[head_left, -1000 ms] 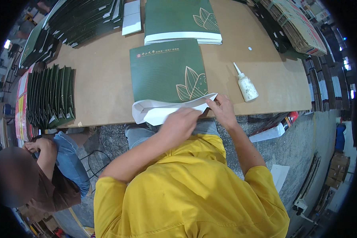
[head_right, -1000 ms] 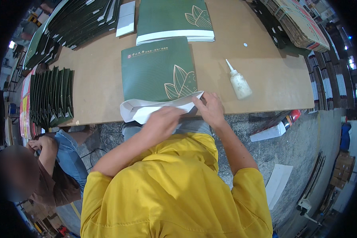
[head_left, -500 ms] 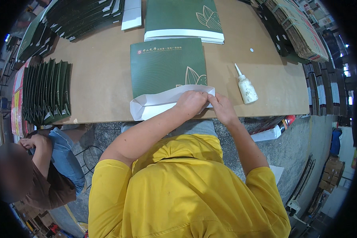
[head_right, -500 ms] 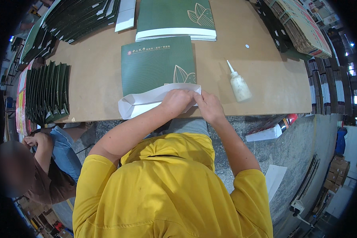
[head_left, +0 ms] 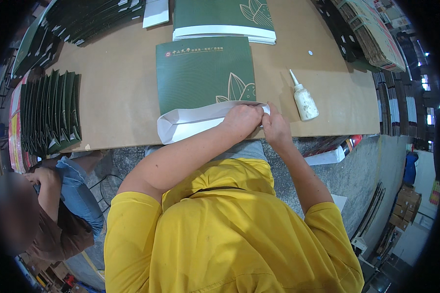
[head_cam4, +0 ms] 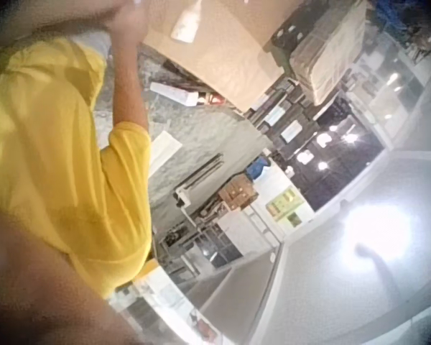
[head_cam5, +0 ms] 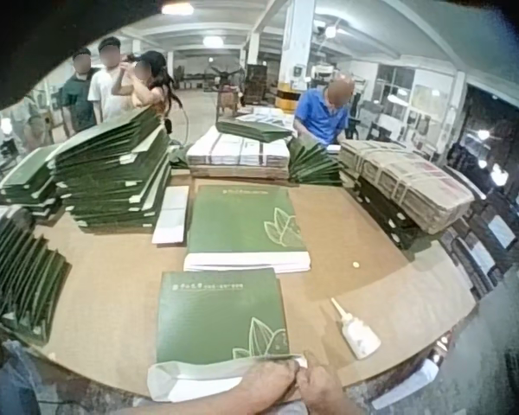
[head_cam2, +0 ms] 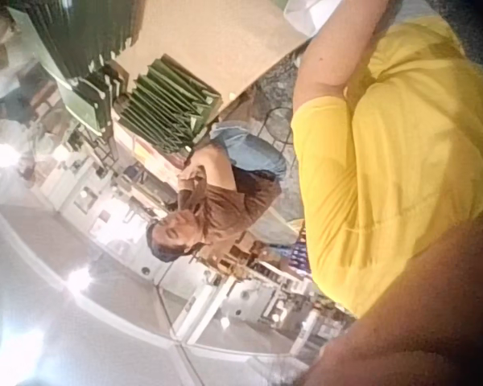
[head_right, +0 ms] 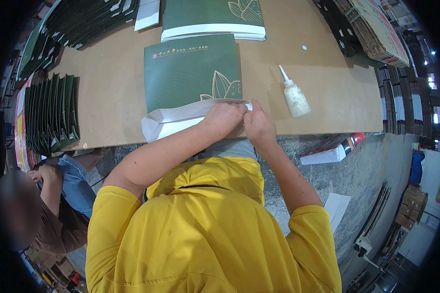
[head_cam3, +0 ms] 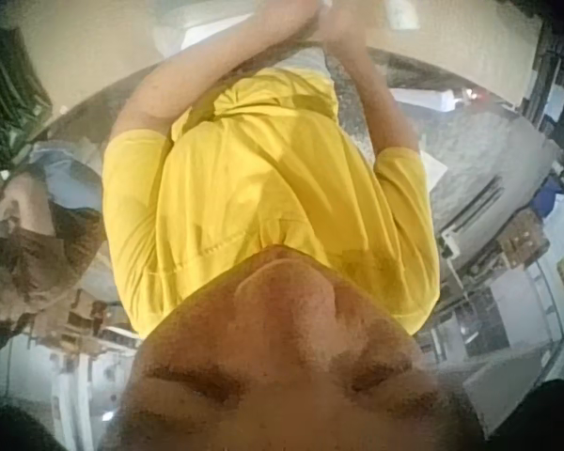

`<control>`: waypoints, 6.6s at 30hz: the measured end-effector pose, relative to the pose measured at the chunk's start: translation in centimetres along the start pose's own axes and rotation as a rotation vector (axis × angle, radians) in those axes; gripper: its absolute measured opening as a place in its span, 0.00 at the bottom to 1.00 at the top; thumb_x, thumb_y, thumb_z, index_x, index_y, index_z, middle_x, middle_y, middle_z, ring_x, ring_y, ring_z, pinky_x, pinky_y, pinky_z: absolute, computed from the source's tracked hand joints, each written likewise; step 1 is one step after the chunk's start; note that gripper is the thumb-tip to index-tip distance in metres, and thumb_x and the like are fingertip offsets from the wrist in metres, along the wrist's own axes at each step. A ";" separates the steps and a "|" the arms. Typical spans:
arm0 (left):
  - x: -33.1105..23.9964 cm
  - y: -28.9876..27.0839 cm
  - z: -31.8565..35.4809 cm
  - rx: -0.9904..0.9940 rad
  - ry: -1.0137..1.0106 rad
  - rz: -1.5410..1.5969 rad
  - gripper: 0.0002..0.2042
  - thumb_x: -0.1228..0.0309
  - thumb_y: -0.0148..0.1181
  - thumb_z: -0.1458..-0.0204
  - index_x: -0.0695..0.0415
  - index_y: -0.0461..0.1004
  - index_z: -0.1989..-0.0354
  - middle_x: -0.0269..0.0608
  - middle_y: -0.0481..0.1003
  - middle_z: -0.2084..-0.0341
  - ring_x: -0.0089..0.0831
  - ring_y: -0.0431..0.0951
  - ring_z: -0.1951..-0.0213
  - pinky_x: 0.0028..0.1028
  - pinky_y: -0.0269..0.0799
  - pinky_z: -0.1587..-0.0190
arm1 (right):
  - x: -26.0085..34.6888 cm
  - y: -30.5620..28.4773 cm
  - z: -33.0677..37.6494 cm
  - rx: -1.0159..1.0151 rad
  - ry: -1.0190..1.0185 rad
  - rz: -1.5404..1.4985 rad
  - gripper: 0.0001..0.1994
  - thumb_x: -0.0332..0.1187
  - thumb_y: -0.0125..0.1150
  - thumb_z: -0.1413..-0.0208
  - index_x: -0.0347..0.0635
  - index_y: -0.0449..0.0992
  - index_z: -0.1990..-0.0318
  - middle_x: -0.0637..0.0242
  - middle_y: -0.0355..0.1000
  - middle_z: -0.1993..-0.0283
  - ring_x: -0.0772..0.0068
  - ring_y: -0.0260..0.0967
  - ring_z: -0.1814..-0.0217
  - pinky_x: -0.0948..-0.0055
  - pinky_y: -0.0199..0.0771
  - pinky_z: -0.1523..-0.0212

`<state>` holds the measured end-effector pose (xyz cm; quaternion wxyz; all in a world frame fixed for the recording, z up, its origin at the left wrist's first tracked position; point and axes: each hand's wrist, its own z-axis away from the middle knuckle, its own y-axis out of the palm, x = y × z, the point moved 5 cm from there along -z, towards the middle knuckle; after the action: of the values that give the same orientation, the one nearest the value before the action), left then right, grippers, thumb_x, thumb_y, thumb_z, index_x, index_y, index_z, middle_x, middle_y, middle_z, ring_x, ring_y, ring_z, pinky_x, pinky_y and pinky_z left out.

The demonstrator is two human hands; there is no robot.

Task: Folding and gluing the edges of large green paper folders or book covers at a work table.

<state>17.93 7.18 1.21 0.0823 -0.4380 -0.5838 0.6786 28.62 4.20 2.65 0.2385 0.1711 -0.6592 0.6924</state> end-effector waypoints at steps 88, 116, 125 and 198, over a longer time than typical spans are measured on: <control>7.1 -2.6 13.0 -0.362 -0.515 -0.169 0.34 0.59 0.54 0.48 0.72 0.53 0.40 0.67 0.50 0.38 0.57 0.47 0.34 0.46 0.40 0.34 | 6.3 9.3 -1.7 -0.030 -0.280 0.388 0.35 0.49 0.47 0.43 0.33 0.49 0.36 0.37 0.39 0.32 0.38 0.32 0.28 0.38 0.29 0.35; 10.0 -2.7 11.2 -0.408 -0.536 -0.304 0.35 0.59 0.50 0.46 0.72 0.47 0.37 0.65 0.49 0.37 0.54 0.45 0.33 0.47 0.37 0.33 | 6.4 8.2 -2.3 0.030 -0.271 0.452 0.34 0.48 0.47 0.42 0.35 0.50 0.35 0.45 0.41 0.30 0.48 0.32 0.26 0.40 0.32 0.34; 10.9 -3.3 11.8 -0.405 -0.553 -0.170 0.33 0.61 0.44 0.43 0.72 0.45 0.36 0.62 0.48 0.36 0.52 0.44 0.33 0.46 0.36 0.33 | 5.6 9.5 -2.3 0.037 -0.340 0.455 0.35 0.49 0.46 0.42 0.35 0.48 0.34 0.44 0.36 0.29 0.49 0.26 0.25 0.40 0.26 0.33; 8.7 -3.7 19.6 -0.229 -0.035 -0.344 0.30 0.78 0.54 0.58 0.70 0.57 0.42 0.60 0.58 0.41 0.51 0.56 0.37 0.42 0.53 0.35 | 1.6 3.3 3.0 0.076 -0.861 0.424 0.37 0.35 0.59 0.64 0.31 0.60 0.42 0.52 0.56 0.37 0.50 0.55 0.42 0.51 0.51 0.40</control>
<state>-2.32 -0.39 -1.17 0.1364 -0.3264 -0.7246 0.5914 25.18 1.37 0.97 -0.2091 0.3126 -0.6927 0.6154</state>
